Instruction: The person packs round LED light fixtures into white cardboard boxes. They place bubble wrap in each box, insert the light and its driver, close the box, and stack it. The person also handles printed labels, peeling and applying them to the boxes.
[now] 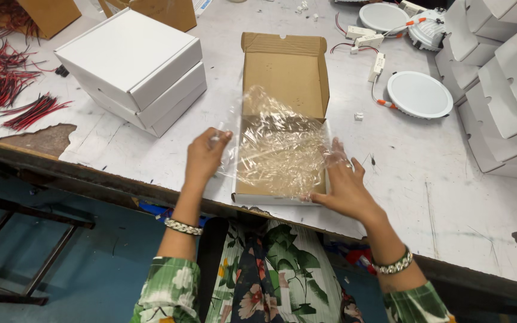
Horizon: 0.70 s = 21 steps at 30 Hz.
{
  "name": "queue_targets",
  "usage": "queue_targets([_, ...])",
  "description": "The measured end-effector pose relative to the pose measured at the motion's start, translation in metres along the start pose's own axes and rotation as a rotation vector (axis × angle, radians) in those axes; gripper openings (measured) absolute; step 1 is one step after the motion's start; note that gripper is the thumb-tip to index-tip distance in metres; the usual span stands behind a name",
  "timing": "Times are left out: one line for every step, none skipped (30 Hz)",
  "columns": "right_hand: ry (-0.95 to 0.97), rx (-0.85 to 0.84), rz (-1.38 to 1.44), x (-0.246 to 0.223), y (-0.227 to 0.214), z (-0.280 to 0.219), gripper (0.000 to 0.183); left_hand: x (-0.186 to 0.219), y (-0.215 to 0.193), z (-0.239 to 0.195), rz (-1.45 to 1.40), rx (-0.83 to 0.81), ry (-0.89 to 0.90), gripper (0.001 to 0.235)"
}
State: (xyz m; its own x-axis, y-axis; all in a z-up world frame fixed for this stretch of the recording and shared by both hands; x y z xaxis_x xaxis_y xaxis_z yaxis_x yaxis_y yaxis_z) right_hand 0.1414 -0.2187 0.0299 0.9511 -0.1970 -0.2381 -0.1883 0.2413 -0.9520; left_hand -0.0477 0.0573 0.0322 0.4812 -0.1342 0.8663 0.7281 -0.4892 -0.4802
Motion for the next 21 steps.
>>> queue_targets([-0.063,0.117,-0.015,-0.004,0.001,-0.006,0.116,0.003,0.005,-0.002,0.055,0.051,0.041,0.032])
queue_targets([0.004,0.089,-0.003,-0.005,0.004,-0.012,0.106,0.007,0.013,-0.004,0.108,0.099,0.083,0.033])
queue_targets([0.071,0.061,0.01,-0.008,0.006,-0.019,0.096,0.01,0.017,-0.007,0.161,0.147,0.126,0.035])
queue_targets([0.139,0.03,0.022,-0.01,0.007,-0.027,0.086,0.017,0.02,-0.011,0.197,0.217,0.295,0.036])
queue_targets([0.081,0.088,-0.008,-0.015,0.005,-0.033,0.081,0.025,0.023,-0.015,0.23,0.286,0.464,0.04])
queue_targets([0.022,0.144,-0.037,-0.021,0.003,-0.039,0.076,0.034,0.024,-0.022,0.263,0.356,0.632,0.044])
queue_targets([-0.038,0.2,-0.067,-0.028,0.001,-0.044,0.071,0.042,0.023,-0.03,0.352,0.492,0.709,0.054])
queue_targets([-0.03,0.208,-0.078,-0.033,-0.001,-0.047,0.073,0.051,0.022,-0.039,0.44,0.634,0.784,0.064])
queue_targets([-0.021,0.216,-0.089,-0.037,-0.003,-0.048,0.075,0.062,0.023,-0.049,0.527,0.776,0.857,0.074])
queue_targets([-0.008,0.227,-0.1,-0.042,-0.003,-0.048,0.077,0.071,0.026,-0.059,0.485,0.628,0.822,0.073])
queue_targets([0.0,0.238,-0.088,-0.046,-0.003,-0.045,0.076,0.075,0.031,-0.072,0.443,0.48,0.784,0.072])
queue_targets([0.022,0.244,-0.074,-0.05,-0.001,-0.045,0.075,0.074,0.043,-0.087,0.319,0.137,0.597,0.071])
queue_targets([0.045,0.251,-0.061,-0.053,0.002,-0.045,0.074,0.071,0.059,-0.104,0.2,-0.205,0.403,0.07])
queue_targets([0.038,0.234,-0.074,-0.057,0.006,-0.044,0.075,0.072,0.072,-0.118,0.256,-0.254,0.47,0.074])
queue_targets([0.031,0.217,-0.087,-0.058,0.01,-0.041,0.076,0.071,0.086,-0.13,0.312,-0.303,0.537,0.078])
queue_targets([0.023,0.199,-0.1,-0.057,0.012,-0.039,0.077,0.068,0.096,-0.139,0.365,-0.351,0.606,0.081])
queue_targets([-0.029,0.149,-0.037,-0.056,0.012,-0.041,0.068,0.065,0.102,-0.139,0.336,-0.34,0.599,0.08])
queue_targets([-0.088,0.102,0.029,-0.052,0.012,-0.041,0.059,0.064,0.105,-0.131,0.309,-0.322,0.589,0.078])
queue_targets([-0.147,0.056,0.095,-0.049,0.011,-0.042,0.05,0.061,0.106,-0.125,0.281,-0.304,0.579,0.078])
queue_targets([-0.069,0.127,0.237,-0.039,0.006,-0.044,0.042,0.058,0.106,-0.119,0.321,-0.324,0.541,0.075])
queue_targets([0.009,0.199,0.379,-0.027,-0.001,-0.05,0.035,0.055,0.104,-0.113,0.361,-0.343,0.502,0.073])
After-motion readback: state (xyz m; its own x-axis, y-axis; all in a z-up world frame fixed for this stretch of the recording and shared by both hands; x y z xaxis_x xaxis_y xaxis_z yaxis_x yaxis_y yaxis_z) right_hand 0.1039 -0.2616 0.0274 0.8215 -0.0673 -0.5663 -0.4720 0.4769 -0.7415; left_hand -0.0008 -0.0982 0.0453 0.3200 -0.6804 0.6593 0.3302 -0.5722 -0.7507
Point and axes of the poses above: each hand's wrist, its own z-axis towards the middle knuckle, its own y-axis out of the palm, x = y × z, the point moved 2 cm from there along z, towards the middle knuckle, and after that the axes turned 11 degrees about -y, right-handed, at the moved point
